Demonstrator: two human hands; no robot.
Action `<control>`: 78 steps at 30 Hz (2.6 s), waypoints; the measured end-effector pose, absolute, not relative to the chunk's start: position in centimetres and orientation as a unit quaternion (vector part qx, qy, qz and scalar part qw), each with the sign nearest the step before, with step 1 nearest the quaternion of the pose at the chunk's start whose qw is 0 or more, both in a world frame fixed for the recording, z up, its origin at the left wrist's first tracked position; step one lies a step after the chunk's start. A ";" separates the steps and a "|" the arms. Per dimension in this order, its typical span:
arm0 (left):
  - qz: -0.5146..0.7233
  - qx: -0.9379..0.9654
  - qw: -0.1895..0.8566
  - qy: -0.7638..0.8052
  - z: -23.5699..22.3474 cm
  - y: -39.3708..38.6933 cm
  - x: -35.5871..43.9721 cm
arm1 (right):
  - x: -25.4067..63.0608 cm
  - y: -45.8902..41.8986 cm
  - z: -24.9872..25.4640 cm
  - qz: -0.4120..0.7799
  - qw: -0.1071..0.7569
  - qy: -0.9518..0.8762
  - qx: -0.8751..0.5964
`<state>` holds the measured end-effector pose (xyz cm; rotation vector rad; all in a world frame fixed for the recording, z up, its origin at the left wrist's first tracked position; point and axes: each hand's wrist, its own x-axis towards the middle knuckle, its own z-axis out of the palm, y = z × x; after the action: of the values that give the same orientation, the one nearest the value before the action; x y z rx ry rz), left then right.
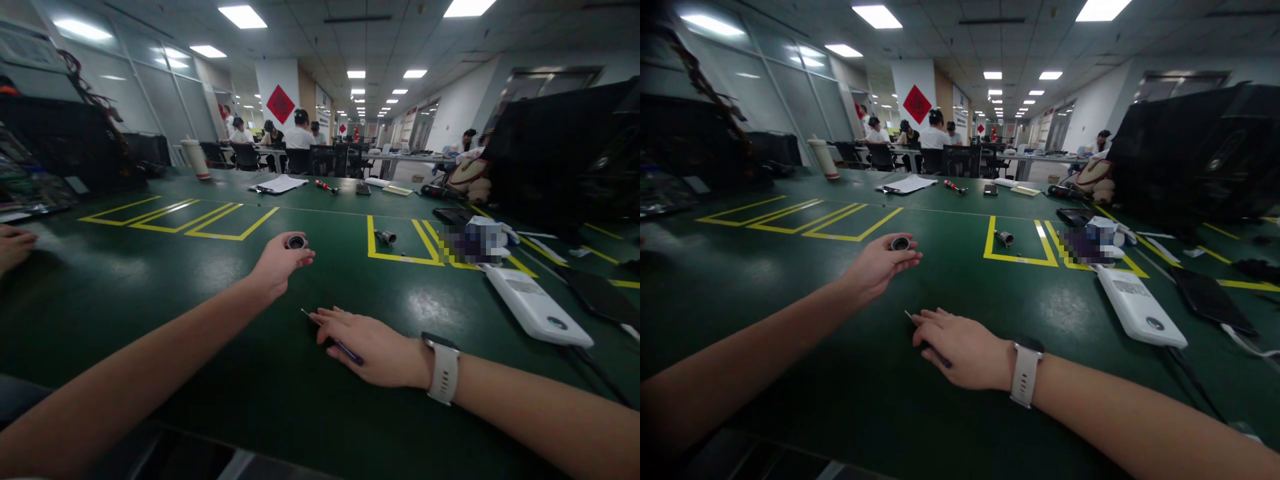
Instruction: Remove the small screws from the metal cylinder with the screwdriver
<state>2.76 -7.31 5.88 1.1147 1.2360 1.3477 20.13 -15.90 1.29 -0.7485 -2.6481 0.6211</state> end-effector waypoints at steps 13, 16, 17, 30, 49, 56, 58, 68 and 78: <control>0.564 0.302 0.634 0.433 7.2 -11.9 4.2 | 24.5 -17.0 0.9 0.567 0.415 -0.627 -0.336; 0.551 0.317 0.639 0.433 6.5 -11.8 3.8 | 24.4 -16.5 0.6 0.599 0.479 -0.539 -0.349; 0.546 0.325 0.641 0.431 6.3 -11.8 3.7 | 24.4 -16.4 0.6 0.597 0.493 -0.523 -0.356; 0.497 0.366 0.644 0.452 5.9 -12.4 4.0 | 24.6 -16.6 0.5 0.571 0.498 -0.518 -0.396; 0.447 0.425 0.641 0.458 4.8 -13.0 4.6 | 23.6 -19.4 1.4 0.057 0.392 -0.860 -0.323; 0.415 0.506 0.607 0.452 3.9 -13.5 5.0 | 23.6 -19.4 1.3 0.046 0.399 -0.868 -0.291; 0.412 0.525 0.593 0.449 3.7 -13.8 5.1 | 23.6 -19.4 1.3 0.048 0.393 -0.870 -0.292; 0.426 0.561 0.561 0.434 3.6 -14.3 5.4 | 23.3 -19.2 1.4 0.057 0.364 -0.877 -0.309; 0.436 0.563 0.549 0.438 3.4 -14.3 5.7 | 23.1 -19.4 1.4 0.025 0.367 -0.883 -0.291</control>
<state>5.67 -14.27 3.43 1.3331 1.0382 1.0324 23.07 -19.41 1.39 -0.7484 -2.2682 0.0631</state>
